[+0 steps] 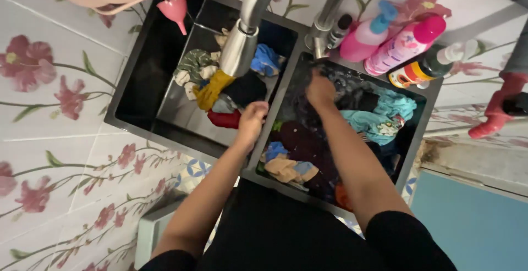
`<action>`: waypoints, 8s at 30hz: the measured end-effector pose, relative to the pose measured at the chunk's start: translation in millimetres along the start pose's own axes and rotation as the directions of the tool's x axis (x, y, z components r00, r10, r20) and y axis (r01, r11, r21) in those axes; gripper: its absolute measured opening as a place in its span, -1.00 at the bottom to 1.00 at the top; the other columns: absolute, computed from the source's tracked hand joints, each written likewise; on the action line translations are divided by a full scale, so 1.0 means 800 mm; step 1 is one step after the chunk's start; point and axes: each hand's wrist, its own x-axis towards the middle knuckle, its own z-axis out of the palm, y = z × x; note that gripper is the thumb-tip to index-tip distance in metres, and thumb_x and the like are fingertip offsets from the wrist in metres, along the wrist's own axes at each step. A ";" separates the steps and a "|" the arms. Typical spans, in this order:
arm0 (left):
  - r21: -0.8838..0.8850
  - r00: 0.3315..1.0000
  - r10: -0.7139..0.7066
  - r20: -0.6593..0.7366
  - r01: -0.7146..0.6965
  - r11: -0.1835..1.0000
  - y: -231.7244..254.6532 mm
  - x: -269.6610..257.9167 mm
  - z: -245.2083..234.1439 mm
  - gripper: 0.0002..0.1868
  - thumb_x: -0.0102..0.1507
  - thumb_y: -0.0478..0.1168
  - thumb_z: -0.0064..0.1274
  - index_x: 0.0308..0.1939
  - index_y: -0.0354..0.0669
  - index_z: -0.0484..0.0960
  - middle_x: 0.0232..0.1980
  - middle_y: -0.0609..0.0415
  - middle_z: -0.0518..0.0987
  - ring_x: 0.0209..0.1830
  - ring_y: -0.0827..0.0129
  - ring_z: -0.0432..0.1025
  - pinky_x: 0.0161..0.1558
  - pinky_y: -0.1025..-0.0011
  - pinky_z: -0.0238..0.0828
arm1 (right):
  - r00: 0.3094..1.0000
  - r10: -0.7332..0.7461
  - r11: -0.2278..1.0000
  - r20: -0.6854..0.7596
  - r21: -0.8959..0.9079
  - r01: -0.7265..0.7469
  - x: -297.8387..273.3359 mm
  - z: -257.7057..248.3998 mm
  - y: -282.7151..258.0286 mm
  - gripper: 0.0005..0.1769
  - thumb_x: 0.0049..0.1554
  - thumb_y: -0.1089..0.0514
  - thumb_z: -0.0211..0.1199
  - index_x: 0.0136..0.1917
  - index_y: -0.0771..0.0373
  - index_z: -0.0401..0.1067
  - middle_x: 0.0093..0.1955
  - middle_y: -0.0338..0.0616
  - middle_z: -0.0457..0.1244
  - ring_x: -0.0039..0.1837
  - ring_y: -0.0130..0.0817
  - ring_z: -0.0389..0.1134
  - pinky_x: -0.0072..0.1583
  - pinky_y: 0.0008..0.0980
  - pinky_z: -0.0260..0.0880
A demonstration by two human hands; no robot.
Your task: Hand washing various items of clothing in a bathroom sink.
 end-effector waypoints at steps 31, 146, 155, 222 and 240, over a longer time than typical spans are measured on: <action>0.264 0.854 0.264 0.448 -0.408 0.874 0.114 -0.078 0.086 -0.84 0.36 -0.25 0.00 -0.04 -0.21 0.61 0.00 0.00 0.58 -0.03 0.25 0.56 -0.04 0.36 0.52 | 0.957 -0.286 0.925 -0.045 -0.274 0.263 -0.083 0.052 0.050 -0.75 0.04 0.05 0.23 -0.07 0.21 0.53 -0.06 0.06 0.38 0.05 0.06 0.44 0.10 0.07 0.41; -0.151 0.630 0.335 0.701 -0.327 0.933 0.094 -0.091 0.221 -0.60 0.02 -0.24 0.31 -0.09 -0.18 0.58 -0.11 0.14 0.64 -0.09 0.46 0.53 0.00 0.39 0.51 | 0.734 -0.513 0.533 -0.445 0.505 0.679 -0.247 -0.225 0.043 -0.65 -0.19 0.10 0.26 -0.13 0.33 0.44 -0.15 -0.02 0.30 -0.07 -0.07 0.36 0.00 -0.20 0.33; -0.188 0.585 0.569 0.578 -0.583 0.790 0.057 -0.020 0.255 -0.73 0.05 -0.31 0.31 -0.16 -0.14 0.70 -0.19 0.17 0.69 -0.19 0.46 0.61 0.01 0.40 0.54 | 0.997 0.069 -0.633 -0.019 0.772 0.059 -0.194 -0.009 0.162 -0.27 0.28 -0.40 -0.21 0.27 0.23 0.37 0.16 -0.10 0.35 0.16 -0.25 0.38 0.23 -0.26 0.38; 0.650 0.801 0.554 0.227 -0.548 0.527 0.126 -0.044 -0.074 -0.66 0.23 -0.18 0.16 0.04 -0.25 0.62 0.16 -0.15 0.56 0.16 -0.08 0.44 0.19 0.11 0.36 | 0.818 -0.383 0.924 -0.430 -0.158 0.349 -0.083 0.015 0.020 -0.67 0.00 -0.09 0.39 -0.04 0.11 0.64 -0.04 0.03 0.45 0.10 0.13 0.38 0.06 0.01 0.21; -0.315 0.937 -0.298 0.183 0.343 0.885 -0.042 0.034 0.219 -0.45 0.52 0.17 -0.18 -0.21 -0.27 0.53 -0.46 -0.04 0.48 -0.59 0.18 0.28 -0.52 0.13 0.10 | 0.898 0.303 -0.012 -0.318 0.941 0.337 -0.202 -0.054 -0.035 -0.67 0.37 0.12 0.16 0.26 0.43 0.39 -0.36 -0.07 0.15 -0.36 -0.29 0.09 -0.23 -0.31 0.10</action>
